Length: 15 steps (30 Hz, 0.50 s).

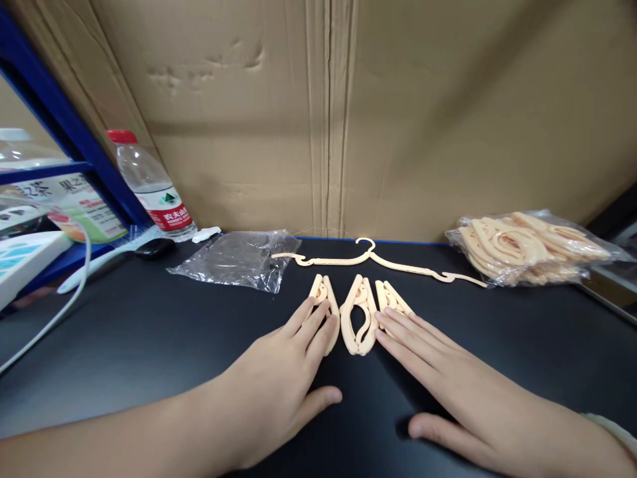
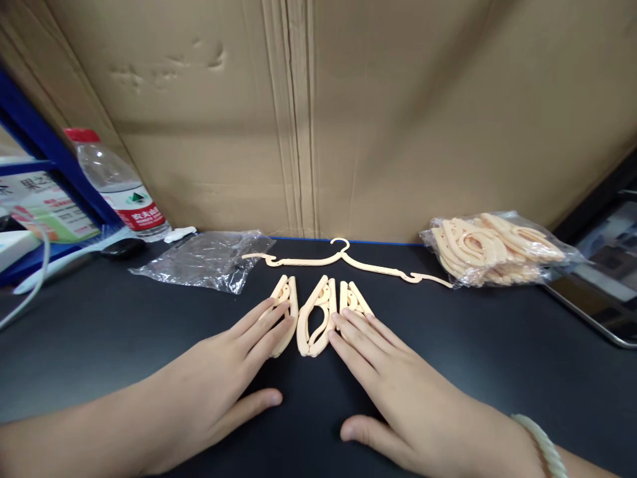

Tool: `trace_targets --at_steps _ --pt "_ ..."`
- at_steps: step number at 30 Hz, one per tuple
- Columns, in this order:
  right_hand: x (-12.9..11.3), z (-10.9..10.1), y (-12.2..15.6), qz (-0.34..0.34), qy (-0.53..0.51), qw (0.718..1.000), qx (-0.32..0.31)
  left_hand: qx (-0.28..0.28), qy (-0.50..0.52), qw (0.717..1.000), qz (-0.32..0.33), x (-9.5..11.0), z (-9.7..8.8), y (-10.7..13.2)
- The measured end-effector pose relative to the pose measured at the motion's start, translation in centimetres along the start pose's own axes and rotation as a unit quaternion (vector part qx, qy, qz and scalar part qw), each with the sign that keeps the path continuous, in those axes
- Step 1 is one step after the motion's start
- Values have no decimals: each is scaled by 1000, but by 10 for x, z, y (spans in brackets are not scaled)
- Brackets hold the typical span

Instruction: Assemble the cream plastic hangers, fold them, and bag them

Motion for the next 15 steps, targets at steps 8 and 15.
trace_targets --at_steps 8,15 --pt "14 0 -2 30 18 999 20 65 23 997 27 -9 13 -15" --pt "13 -2 -2 34 24 999 12 71 47 992 89 -10 14 -20"
Point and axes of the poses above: each hand's wrist, its own y-axis away from the middle knuckle, its own z-axis out of the palm, x = y × z, the point moved 2 cm from there along -y, towards the middle knuckle, and after that the axes turned 13 degrees about x, right-handed, at the moved point
